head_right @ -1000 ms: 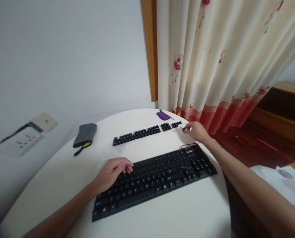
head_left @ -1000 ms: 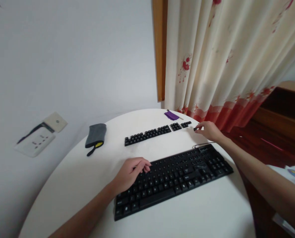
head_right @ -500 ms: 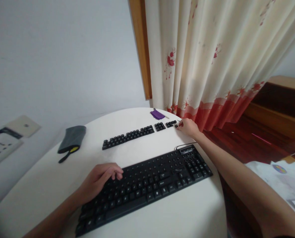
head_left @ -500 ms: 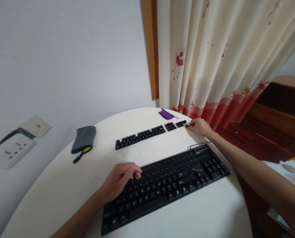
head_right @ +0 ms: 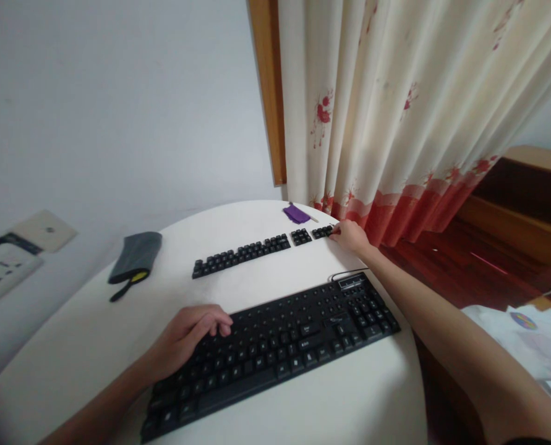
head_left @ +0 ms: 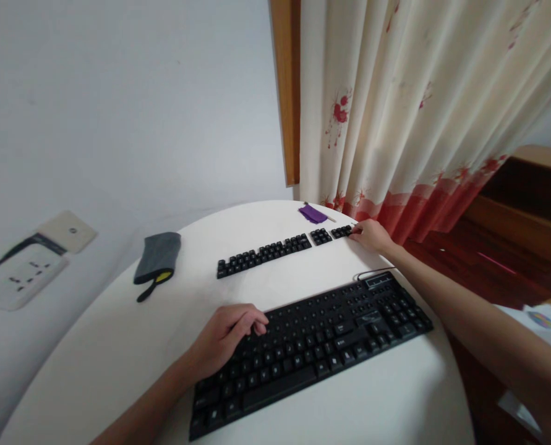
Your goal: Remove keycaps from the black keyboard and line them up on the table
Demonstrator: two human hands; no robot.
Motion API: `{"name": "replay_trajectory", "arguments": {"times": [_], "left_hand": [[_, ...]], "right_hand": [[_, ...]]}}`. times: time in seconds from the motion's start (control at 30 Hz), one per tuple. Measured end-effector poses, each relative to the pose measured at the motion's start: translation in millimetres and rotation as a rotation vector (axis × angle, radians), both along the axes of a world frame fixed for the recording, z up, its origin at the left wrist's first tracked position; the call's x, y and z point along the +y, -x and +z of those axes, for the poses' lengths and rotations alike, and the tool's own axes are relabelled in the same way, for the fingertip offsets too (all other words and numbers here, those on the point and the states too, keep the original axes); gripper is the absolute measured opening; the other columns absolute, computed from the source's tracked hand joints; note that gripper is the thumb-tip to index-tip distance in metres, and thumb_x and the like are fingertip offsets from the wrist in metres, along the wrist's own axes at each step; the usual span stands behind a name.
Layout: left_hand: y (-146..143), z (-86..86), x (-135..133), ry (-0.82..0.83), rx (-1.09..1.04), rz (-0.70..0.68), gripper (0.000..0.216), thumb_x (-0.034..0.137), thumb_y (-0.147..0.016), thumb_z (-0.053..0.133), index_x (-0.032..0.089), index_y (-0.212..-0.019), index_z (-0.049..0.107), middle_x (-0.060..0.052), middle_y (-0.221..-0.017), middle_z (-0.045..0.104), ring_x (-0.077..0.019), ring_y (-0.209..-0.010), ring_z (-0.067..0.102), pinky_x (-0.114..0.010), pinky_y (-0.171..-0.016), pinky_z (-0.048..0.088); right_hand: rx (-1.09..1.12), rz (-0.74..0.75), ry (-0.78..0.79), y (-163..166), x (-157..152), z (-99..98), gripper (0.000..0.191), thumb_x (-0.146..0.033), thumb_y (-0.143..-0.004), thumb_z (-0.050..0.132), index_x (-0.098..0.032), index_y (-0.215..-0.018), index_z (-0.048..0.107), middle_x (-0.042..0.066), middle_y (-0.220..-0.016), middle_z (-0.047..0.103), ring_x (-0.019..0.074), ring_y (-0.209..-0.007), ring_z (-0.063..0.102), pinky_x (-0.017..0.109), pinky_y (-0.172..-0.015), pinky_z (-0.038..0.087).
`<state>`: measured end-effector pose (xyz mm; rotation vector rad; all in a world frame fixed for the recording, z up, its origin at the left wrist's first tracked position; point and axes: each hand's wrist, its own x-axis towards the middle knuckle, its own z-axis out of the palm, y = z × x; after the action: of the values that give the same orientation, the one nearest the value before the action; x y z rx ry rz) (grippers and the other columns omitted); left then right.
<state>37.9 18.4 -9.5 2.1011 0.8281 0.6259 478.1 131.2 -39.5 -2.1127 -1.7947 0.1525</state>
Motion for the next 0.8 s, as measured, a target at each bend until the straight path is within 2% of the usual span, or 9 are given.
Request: {"name": "replay_trajectory", "arguments": {"times": [0.4, 0.57, 0.7, 0.8], "left_hand": [[-1, 2.2, -1, 0.009, 0.024, 0.007, 0.038, 0.031, -0.102, 0.038, 0.018, -0.090, 0.072, -0.002, -0.078, 0.072, -0.0138, -0.072, 0.065, -0.024, -0.070, 0.047], [0, 2.3, -1, 0.012, 0.027, 0.009, 0.038, 0.032, -0.102, 0.038, 0.017, -0.090, 0.072, -0.002, -0.078, 0.072, -0.0142, -0.073, 0.065, -0.024, -0.071, 0.047], [-1, 2.2, 0, 0.020, 0.047, 0.011, 0.038, 0.032, -0.101, 0.039, 0.018, -0.090, 0.072, -0.002, -0.080, 0.073, -0.0142, -0.074, 0.065, -0.024, -0.072, 0.047], [-2, 2.4, -1, 0.025, 0.055, 0.017, 0.038, 0.032, -0.101, 0.039, 0.018, -0.091, 0.072, -0.002, -0.080, 0.073, -0.0144, -0.075, 0.066, -0.024, -0.072, 0.047]], "right_hand": [[0.016, 0.012, -0.010, 6, -1, 2.1, 0.019, -0.029, -0.081, 0.072, -0.019, -0.095, 0.079, 0.008, -0.093, 0.077, 0.0218, -0.084, 0.070, 0.025, -0.073, 0.048], [0.052, 0.020, -0.043, 5, -6, 10.6, 0.016, -0.028, -0.080, 0.072, -0.018, -0.090, 0.078, 0.009, -0.089, 0.076, 0.0211, -0.083, 0.069, 0.024, -0.073, 0.047], [0.084, 0.028, -0.092, -1, -27, 22.7, 0.022, -0.032, -0.086, 0.063, -0.014, -0.086, 0.075, 0.008, -0.082, 0.075, 0.0185, -0.075, 0.066, 0.023, -0.068, 0.044], [0.102, 0.045, -0.108, -3, -60, 28.9, 0.029, -0.037, -0.088, 0.058, -0.013, -0.075, 0.069, 0.004, -0.068, 0.068, 0.0154, -0.064, 0.059, 0.023, -0.060, 0.040]]}}
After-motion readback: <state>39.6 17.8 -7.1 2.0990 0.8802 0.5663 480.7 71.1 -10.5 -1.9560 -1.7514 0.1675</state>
